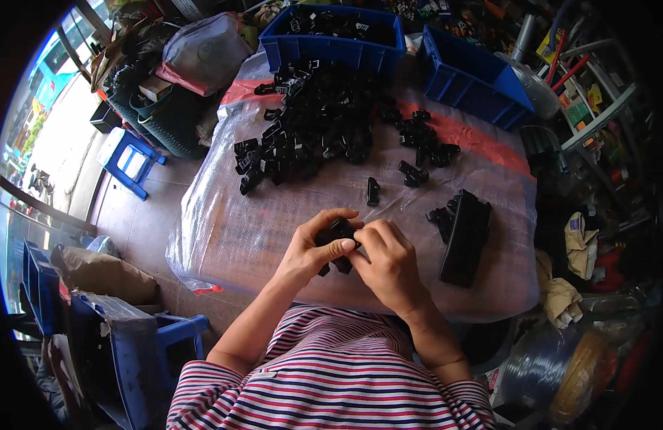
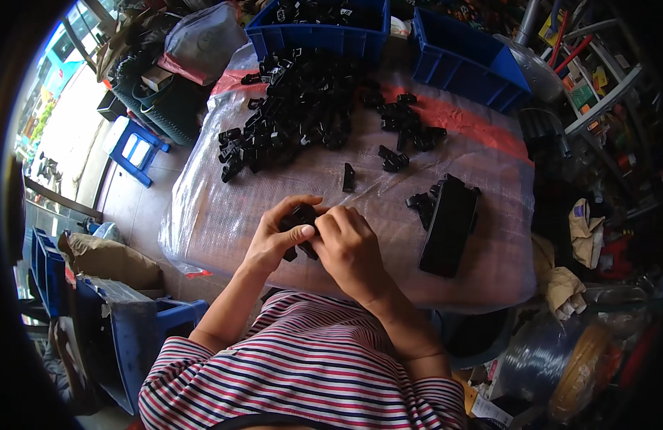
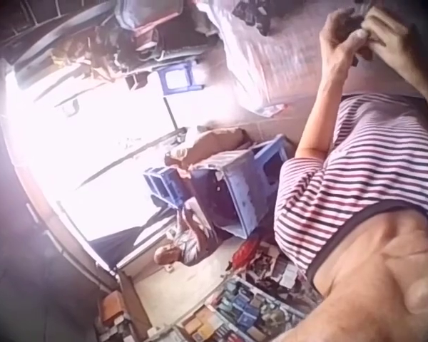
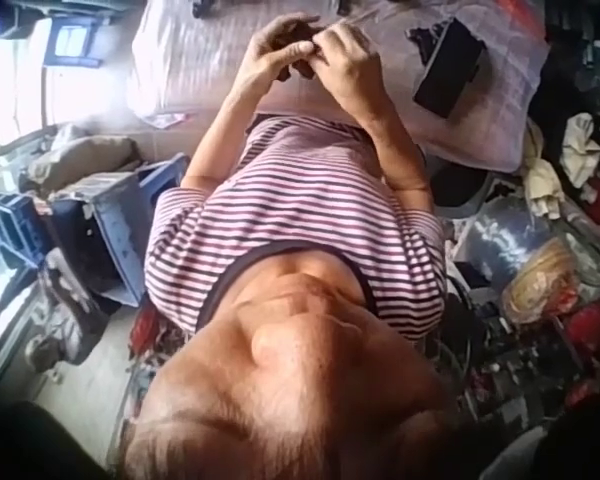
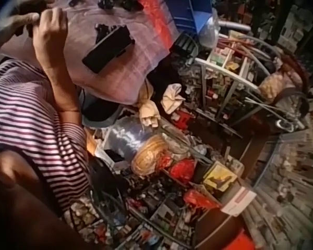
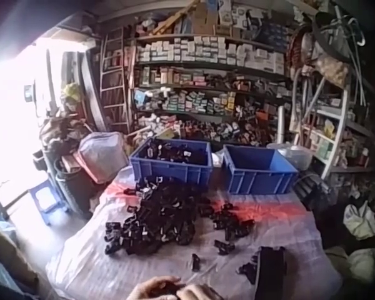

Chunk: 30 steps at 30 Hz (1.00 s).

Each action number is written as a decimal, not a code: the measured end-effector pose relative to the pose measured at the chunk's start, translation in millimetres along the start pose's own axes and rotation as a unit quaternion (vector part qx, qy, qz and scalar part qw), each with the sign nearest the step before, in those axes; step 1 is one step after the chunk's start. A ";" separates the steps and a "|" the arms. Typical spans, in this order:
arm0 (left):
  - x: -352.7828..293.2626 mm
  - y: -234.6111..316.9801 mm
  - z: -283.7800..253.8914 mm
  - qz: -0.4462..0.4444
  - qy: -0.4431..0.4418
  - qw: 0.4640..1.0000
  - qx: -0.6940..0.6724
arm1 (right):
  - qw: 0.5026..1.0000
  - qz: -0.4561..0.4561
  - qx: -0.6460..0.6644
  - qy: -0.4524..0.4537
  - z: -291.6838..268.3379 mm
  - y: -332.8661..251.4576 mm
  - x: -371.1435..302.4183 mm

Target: Assemble small black plastic components by hand.

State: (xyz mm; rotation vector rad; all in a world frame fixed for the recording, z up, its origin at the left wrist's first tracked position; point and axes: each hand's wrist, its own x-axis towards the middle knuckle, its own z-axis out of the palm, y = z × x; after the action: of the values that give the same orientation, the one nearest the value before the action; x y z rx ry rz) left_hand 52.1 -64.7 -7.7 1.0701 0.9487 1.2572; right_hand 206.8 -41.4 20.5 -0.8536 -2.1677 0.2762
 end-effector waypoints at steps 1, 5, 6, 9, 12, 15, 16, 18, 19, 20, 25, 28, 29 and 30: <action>-1.6 -0.6 0.7 -0.028 0.029 0.999 -0.022 | 1.000 -0.011 -0.001 0.000 3.4 -2.4 0.6; -1.6 -12.0 -1.4 -0.050 0.063 0.981 -0.177 | 0.960 0.160 0.216 -0.079 1.0 16.6 2.4; 0.0 -14.4 0.0 -0.051 0.060 0.981 -0.178 | 0.947 0.176 0.259 -0.071 9.8 18.0 1.7; 6.7 -19.1 9.7 -0.033 0.160 0.968 -0.192 | 0.879 0.250 0.392 -0.106 22.2 25.9 1.4; 12.7 -21.4 1.8 -0.021 0.129 0.977 -0.168 | 0.916 0.198 0.343 -0.068 30.8 30.8 -0.6; 5.2 -14.2 -15.0 -0.049 0.131 0.976 -0.165 | 0.978 0.102 0.167 -0.068 13.6 11.9 -7.6; 4.7 -13.9 -28.3 -0.049 0.138 0.971 -0.187 | 0.989 0.044 0.088 -0.110 -1.2 4.0 -10.6; 6.5 -11.3 -54.1 -0.057 0.128 0.952 -0.273 | 0.972 0.034 0.059 -0.227 -3.8 -4.5 -36.5; 6.4 -14.3 -62.2 -0.071 0.103 0.944 -0.304 | 0.967 0.046 0.077 -0.238 4.2 -2.5 -48.0; 6.6 -18.5 -65.9 -0.085 0.078 0.935 -0.334 | 0.962 0.059 0.096 -0.249 12.6 1.5 -53.7; 17.4 -15.0 -35.0 -0.203 0.031 0.846 -0.492 | 0.985 0.045 0.157 -0.060 8.5 7.9 19.8; 20.7 -20.8 -28.8 -0.229 0.027 0.820 -0.524 | 0.981 -0.014 0.163 -0.103 4.8 5.3 50.4; 23.7 -18.3 -31.0 -0.231 -0.008 0.784 -0.577 | 0.988 -0.002 0.140 -0.061 4.2 12.9 57.5; 29.2 -11.9 -31.7 -0.225 -0.043 0.745 -0.627 | 0.993 0.004 0.119 -0.020 4.7 26.8 63.8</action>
State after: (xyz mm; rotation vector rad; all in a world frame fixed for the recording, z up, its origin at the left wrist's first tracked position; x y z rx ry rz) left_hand 27.3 -32.6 -26.5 -0.1909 0.0914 1.0604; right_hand 186.2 20.8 42.8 -0.7274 -2.1152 0.5473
